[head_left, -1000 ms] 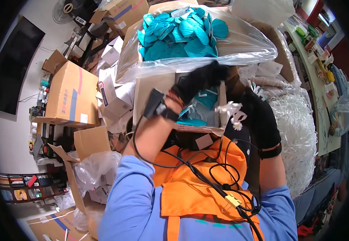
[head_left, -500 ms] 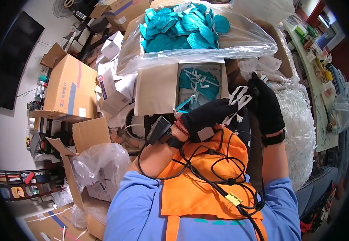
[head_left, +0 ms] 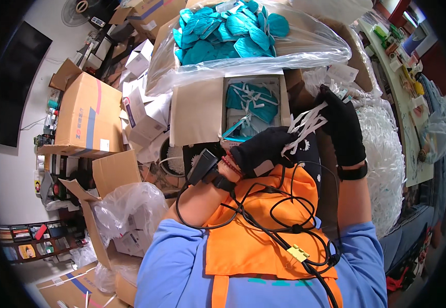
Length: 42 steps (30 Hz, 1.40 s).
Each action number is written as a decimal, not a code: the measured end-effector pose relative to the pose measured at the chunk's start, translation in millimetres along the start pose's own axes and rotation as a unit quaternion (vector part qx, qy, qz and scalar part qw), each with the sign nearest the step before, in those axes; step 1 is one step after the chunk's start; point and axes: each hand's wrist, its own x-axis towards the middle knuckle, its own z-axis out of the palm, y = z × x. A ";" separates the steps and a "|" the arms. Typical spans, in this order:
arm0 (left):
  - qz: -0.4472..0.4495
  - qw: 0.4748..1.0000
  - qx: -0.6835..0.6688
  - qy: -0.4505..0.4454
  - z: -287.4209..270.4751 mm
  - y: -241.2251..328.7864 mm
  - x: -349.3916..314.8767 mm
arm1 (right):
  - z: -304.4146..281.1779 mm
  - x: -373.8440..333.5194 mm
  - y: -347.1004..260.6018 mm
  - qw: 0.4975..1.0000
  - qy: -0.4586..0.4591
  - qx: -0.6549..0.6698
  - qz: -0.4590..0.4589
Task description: The person is seen taking green face masks from a large pile and packing them into smaller boxes or plastic bags.
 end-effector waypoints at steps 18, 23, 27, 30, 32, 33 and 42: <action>-0.271 0.830 -0.487 0.016 0.0 12.2 5.6 | -5.7 12.7 -15.0 0.966 -0.014 0.222 0.133; -0.218 0.901 -0.374 0.014 7.2 8.0 0.9 | -6.2 12.3 -22.4 0.978 -0.031 0.186 0.091; -0.279 0.847 -0.452 0.018 1.0 27.3 4.3 | -15.2 13.9 -1.3 0.988 -0.039 0.138 0.060; -0.146 0.965 -0.219 -0.022 1.3 12.3 -0.9 | -28.1 18.8 19.5 0.997 -0.062 -0.025 -0.025; -0.005 0.999 0.015 -0.038 -3.2 11.3 -0.8 | -34.5 23.9 23.0 0.930 -0.084 -0.301 -0.194; 0.077 0.985 0.146 -0.048 -5.0 11.5 -0.2 | -36.0 25.1 22.8 0.919 -0.080 -0.321 -0.216; -0.311 0.890 -0.328 -0.065 1.2 21.2 3.7 | -42.4 35.2 34.3 0.980 -0.138 -0.117 -0.078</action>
